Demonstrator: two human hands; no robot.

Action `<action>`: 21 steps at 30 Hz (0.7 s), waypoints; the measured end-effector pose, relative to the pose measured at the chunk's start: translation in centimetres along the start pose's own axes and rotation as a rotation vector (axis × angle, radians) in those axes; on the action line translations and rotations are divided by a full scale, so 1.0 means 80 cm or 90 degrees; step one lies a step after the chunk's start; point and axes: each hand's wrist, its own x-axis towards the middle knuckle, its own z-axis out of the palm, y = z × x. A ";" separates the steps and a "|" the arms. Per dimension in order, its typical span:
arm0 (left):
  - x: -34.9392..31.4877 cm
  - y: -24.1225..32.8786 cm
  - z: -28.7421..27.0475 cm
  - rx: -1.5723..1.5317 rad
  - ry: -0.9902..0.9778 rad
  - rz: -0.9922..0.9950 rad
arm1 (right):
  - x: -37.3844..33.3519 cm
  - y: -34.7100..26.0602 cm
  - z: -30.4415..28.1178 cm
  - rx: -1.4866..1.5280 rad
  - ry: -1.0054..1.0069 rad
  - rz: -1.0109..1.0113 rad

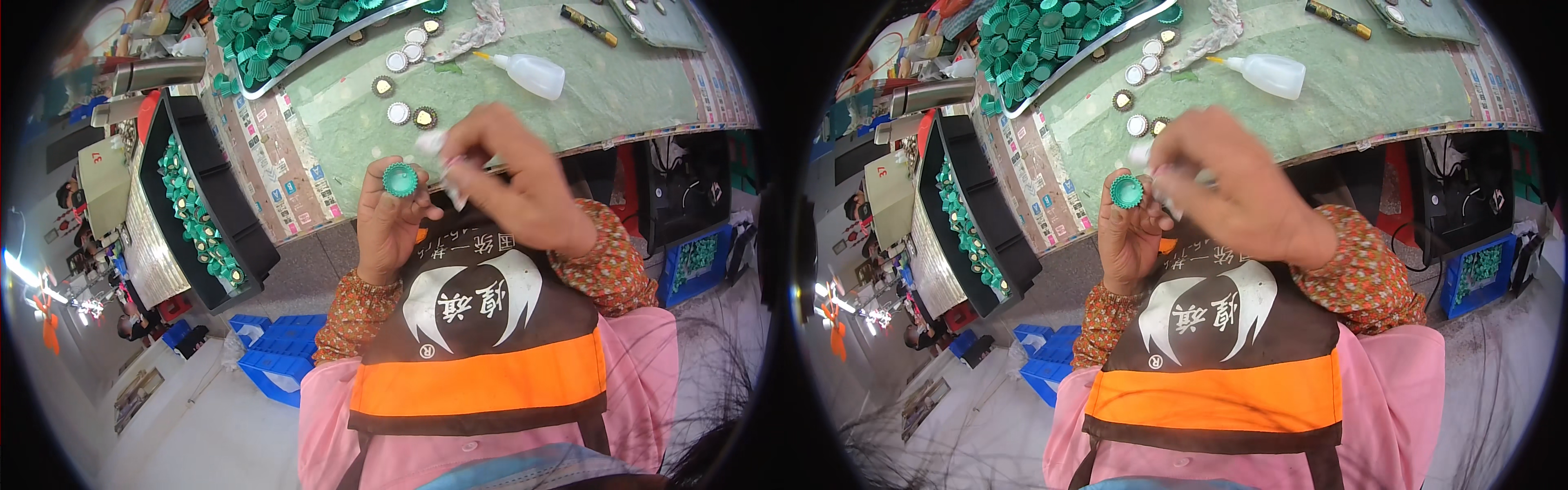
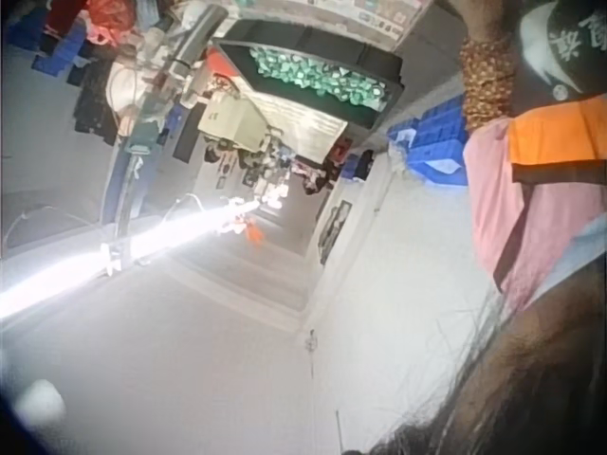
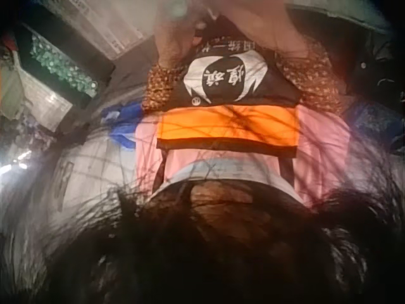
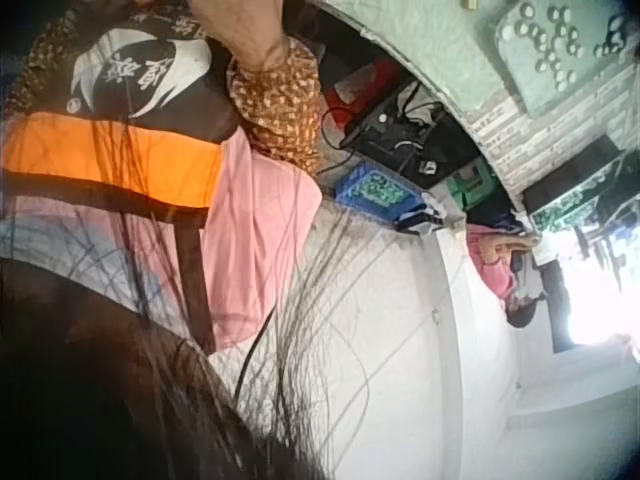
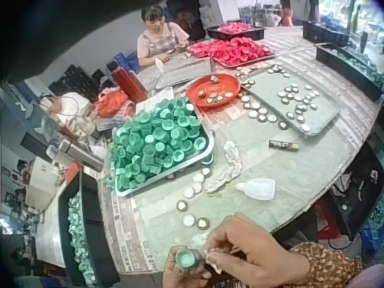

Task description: The person assembles small decorative items by applying glue from a bottle into green plastic caps and then pressing gold-colored metal discs into them. The person handles the items one at a time, repeatedly picking up a cap, applying glue, and inserting a disc, then placing the finished unit on the table.

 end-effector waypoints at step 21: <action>-0.014 -0.004 -0.002 -0.227 -0.014 -0.085 | 0.053 0.038 -0.153 -0.836 0.354 -0.239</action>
